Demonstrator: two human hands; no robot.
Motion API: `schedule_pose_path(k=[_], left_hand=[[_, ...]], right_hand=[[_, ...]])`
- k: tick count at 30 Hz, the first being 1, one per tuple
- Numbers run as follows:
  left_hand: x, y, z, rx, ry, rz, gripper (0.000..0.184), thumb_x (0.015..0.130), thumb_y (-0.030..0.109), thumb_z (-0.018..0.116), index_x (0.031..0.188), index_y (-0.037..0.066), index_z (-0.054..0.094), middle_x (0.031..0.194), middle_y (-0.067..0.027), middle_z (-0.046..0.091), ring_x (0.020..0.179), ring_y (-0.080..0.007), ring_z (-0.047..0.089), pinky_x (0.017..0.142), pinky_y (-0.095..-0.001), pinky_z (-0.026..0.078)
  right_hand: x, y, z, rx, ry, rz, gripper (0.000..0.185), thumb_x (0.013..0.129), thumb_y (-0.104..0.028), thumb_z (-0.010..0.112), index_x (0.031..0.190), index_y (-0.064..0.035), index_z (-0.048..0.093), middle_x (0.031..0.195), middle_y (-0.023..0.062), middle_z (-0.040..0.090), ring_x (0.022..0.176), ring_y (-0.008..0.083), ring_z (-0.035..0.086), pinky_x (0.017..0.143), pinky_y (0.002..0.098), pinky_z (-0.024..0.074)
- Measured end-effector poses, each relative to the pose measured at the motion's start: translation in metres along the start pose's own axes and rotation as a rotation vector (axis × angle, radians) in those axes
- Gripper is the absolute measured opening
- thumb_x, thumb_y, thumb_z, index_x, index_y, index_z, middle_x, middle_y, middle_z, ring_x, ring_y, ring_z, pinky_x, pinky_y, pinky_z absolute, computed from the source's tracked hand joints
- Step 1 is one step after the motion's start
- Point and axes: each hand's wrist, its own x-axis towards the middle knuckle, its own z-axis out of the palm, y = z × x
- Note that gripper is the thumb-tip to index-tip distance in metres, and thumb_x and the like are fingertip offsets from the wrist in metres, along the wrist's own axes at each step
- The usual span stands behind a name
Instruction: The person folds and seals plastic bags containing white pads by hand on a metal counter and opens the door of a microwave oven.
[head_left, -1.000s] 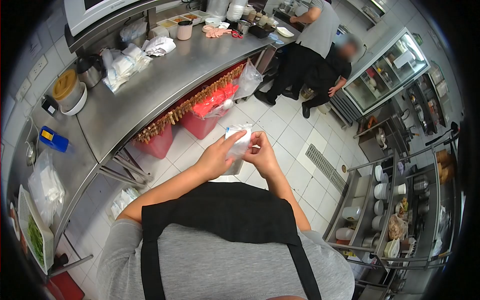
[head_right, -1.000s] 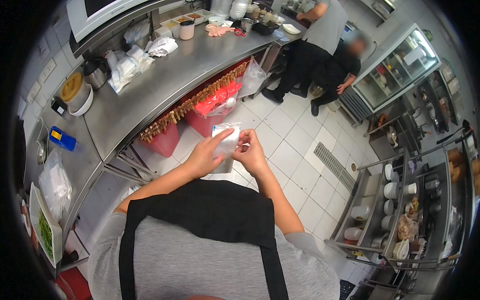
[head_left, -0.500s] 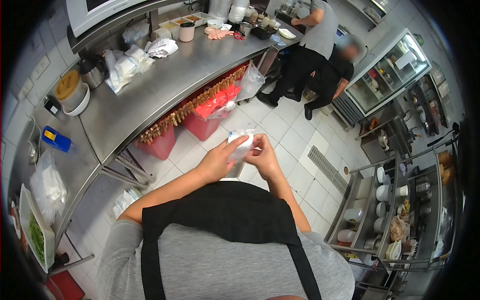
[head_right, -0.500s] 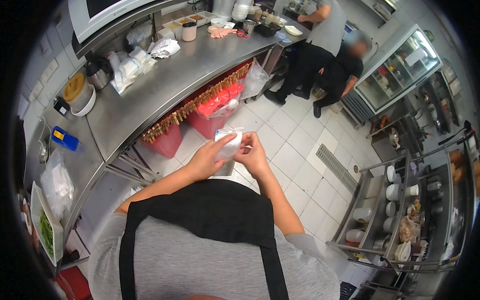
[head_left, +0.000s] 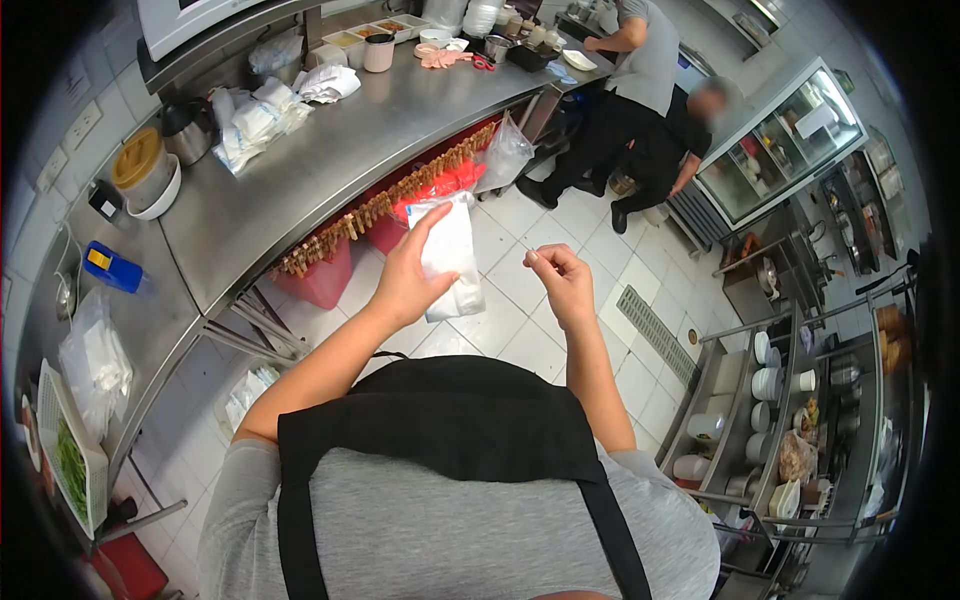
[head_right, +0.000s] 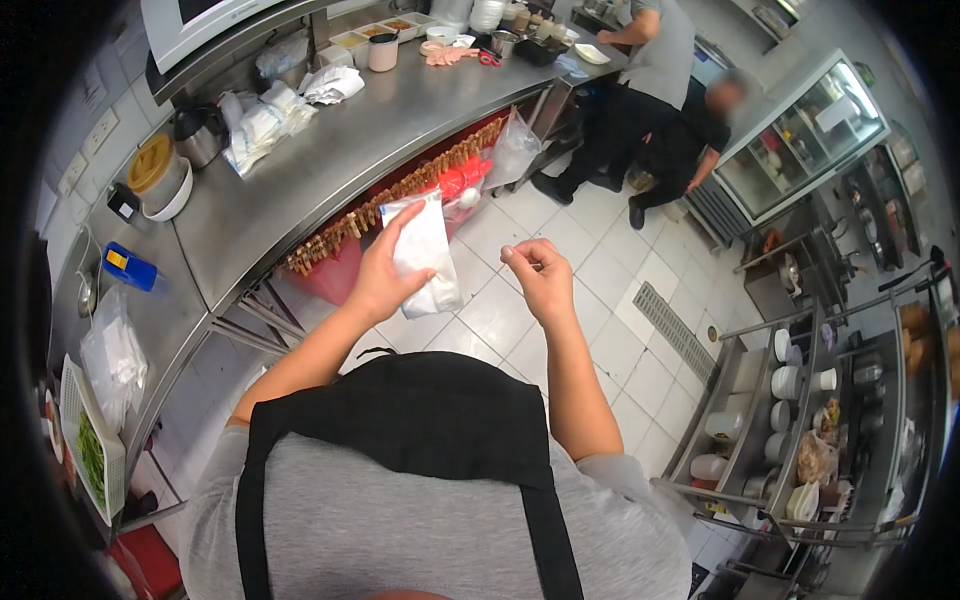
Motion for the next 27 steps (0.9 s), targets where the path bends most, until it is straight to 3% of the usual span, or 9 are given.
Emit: schedule_pose_path(k=[6, 27], left_hand=[[0.009, 0.006, -0.002, -0.084, -0.007, 0.007, 0.082, 0.067, 0.001, 0.072, 0.141, 0.010, 0.038, 0.138, -0.0142, 0.048, 0.129, -0.0267, 0.045, 0.107, -0.0343, 0.033], [0.010, 0.008, -0.010, -0.078, -0.005, 0.099, 0.079, 0.069, 0.001, 0.070, 0.141, 0.012, 0.038, 0.136, -0.0161, 0.049, 0.125, -0.0328, 0.047, 0.104, -0.0388, 0.039]], right_hand=[[-0.001, -0.003, -0.001, -0.009, 0.032, -0.048, 0.011, 0.081, -0.014, 0.072, 0.085, -0.0039, 0.071, 0.086, 0.0016, 0.061, 0.073, 0.0088, 0.054, 0.067, 0.0242, 0.0428], [-0.005, -0.034, 0.038, 0.220, -0.191, -0.055, 0.012, 0.077, -0.008, 0.076, 0.083, -0.0018, 0.068, 0.088, 0.0002, 0.058, 0.073, 0.0062, 0.054, 0.064, 0.0200, 0.0432]])
